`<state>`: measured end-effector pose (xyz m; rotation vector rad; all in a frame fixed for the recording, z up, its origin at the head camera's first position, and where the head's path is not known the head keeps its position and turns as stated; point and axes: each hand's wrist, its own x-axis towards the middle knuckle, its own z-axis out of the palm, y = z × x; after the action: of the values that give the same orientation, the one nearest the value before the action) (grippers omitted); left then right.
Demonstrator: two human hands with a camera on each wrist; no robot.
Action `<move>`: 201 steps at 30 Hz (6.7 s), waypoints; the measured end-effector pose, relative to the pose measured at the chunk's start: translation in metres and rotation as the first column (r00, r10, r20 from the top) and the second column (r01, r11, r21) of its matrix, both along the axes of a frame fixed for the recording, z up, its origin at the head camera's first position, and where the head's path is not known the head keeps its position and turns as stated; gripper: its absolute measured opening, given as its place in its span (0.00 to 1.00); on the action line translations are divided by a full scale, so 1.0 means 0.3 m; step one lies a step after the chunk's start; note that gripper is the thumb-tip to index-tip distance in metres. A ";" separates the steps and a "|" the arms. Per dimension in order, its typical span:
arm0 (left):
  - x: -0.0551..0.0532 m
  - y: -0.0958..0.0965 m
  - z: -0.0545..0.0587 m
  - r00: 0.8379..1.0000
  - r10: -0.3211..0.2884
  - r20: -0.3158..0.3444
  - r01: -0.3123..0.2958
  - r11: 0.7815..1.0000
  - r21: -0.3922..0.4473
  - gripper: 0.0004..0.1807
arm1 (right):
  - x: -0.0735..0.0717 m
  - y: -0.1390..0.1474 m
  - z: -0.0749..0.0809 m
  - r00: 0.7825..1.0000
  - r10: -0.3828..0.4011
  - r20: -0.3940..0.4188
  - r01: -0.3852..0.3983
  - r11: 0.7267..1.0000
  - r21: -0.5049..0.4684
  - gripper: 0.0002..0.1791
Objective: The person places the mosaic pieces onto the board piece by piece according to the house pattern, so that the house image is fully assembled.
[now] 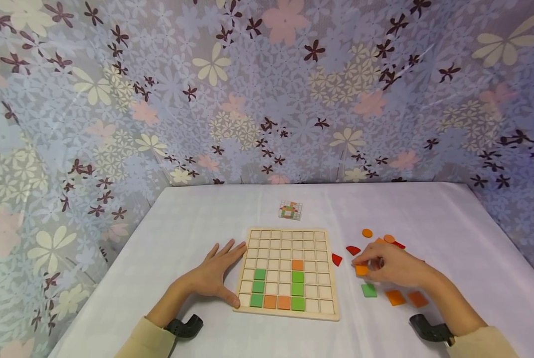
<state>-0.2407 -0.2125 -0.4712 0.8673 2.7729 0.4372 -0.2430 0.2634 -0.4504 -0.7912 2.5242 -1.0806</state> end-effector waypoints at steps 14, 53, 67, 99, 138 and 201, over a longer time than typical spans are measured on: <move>0.000 0.000 0.000 1.000 -0.009 -0.003 0.009 1.000 0.006 0.75 | -0.021 -0.078 0.010 0.995 0.043 -0.092 -0.042 0.999 0.009 0.15; 0.005 0.005 0.017 1.000 -0.008 -0.007 0.008 1.000 0.006 0.75 | -0.068 -0.282 -0.001 0.995 0.084 -0.053 -0.084 0.996 0.003 0.18; 0.008 0.001 0.023 1.000 -0.008 -0.006 0.008 1.000 0.006 0.75 | -0.073 -0.323 0.018 0.986 0.140 -0.093 -0.140 0.990 0.007 0.18; -0.002 0.002 0.009 1.000 -0.018 -0.014 0.018 1.000 0.001 0.75 | -0.096 -0.420 0.034 0.969 0.206 -0.137 -0.200 0.978 0.058 0.17; -0.005 0.003 0.006 1.000 -0.013 -0.008 0.013 1.000 0.008 0.75 | -0.103 -0.527 0.024 0.949 0.256 -0.185 -0.237 0.964 0.118 0.16; -0.005 0.005 0.004 1.000 -0.009 -0.005 0.009 1.000 -0.006 0.75 | -0.099 0.025 -0.006 0.964 -0.208 -0.166 0.223 0.972 0.079 0.21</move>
<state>-0.2422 -0.2109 -0.4700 0.8802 2.7724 0.4250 -0.2726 0.2710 -0.4523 -0.6070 2.8266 -0.9842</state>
